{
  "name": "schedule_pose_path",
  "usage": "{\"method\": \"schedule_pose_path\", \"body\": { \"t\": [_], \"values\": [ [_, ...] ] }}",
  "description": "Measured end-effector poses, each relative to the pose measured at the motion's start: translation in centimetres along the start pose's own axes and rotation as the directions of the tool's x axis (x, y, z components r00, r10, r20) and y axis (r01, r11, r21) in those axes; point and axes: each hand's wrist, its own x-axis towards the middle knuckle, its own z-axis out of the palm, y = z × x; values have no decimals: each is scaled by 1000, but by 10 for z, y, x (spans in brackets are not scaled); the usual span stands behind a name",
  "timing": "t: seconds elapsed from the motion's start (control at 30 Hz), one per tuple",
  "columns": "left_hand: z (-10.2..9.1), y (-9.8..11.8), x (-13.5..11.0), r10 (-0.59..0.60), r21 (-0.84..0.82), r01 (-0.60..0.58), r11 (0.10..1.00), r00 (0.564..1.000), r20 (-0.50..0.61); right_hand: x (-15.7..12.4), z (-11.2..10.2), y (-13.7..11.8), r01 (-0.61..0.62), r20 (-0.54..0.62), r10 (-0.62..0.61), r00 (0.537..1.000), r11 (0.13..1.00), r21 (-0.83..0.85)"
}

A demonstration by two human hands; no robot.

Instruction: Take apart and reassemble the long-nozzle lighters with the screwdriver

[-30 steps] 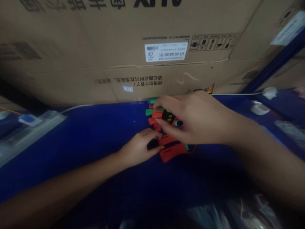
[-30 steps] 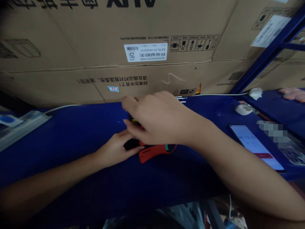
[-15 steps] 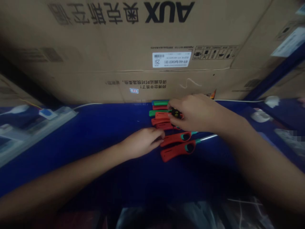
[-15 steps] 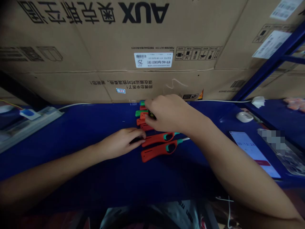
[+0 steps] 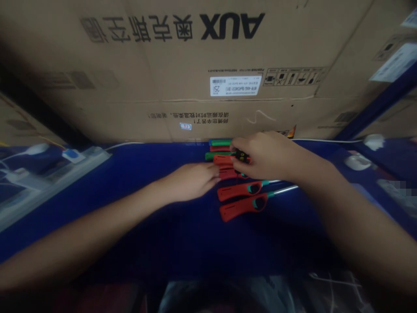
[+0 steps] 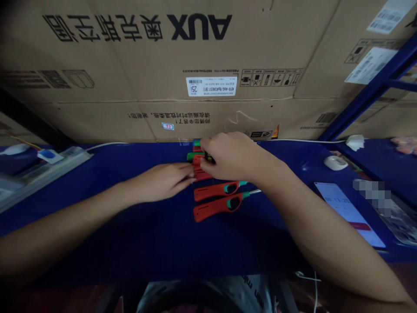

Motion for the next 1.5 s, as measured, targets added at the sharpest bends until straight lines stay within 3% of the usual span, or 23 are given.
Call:
{"method": "schedule_pose_path", "body": {
  "t": [0.1,0.2,0.37,0.7,0.83,0.9,0.97,1.07,1.2,1.4,1.5],
  "values": [
    [-6,-36,0,-148,-16,148,989,989,29,1,1,1,3,1,-3,1000,1000,5],
    [2,-73,-5,-299,19,299,954,954,20,1,1,2,4,9,-4,1000,1000,14],
    [21,-97,-15,-313,32,313,949,950,7,2,3,3,-10,19,9,1000,1000,24],
    [21,-94,-17,-261,7,262,965,964,-54,2,3,5,-9,34,8,999,999,41],
    [19,-63,-13,-271,-30,270,962,941,-201,2,4,4,12,7,-13,1000,998,60],
    [20,-40,-9,-197,-112,171,979,936,-293,2,4,4,29,-5,-29,1000,997,77],
    [25,-20,-5,-103,-154,57,986,944,-315,2,4,3,38,-14,-37,999,996,86],
    [36,-5,0,-78,-181,23,983,950,-303,1,3,2,52,-40,-49,998,995,91],
    [52,-6,2,-70,-235,-4,972,950,-306,1,2,3,103,-106,-88,990,983,151],
    [66,-7,-1,-59,-356,-97,929,913,-403,2,6,2,157,-308,-67,949,948,275],
    [67,-6,-2,-69,-404,-110,908,913,-402,4,10,0,172,-309,-77,948,940,296]
  ]
}}
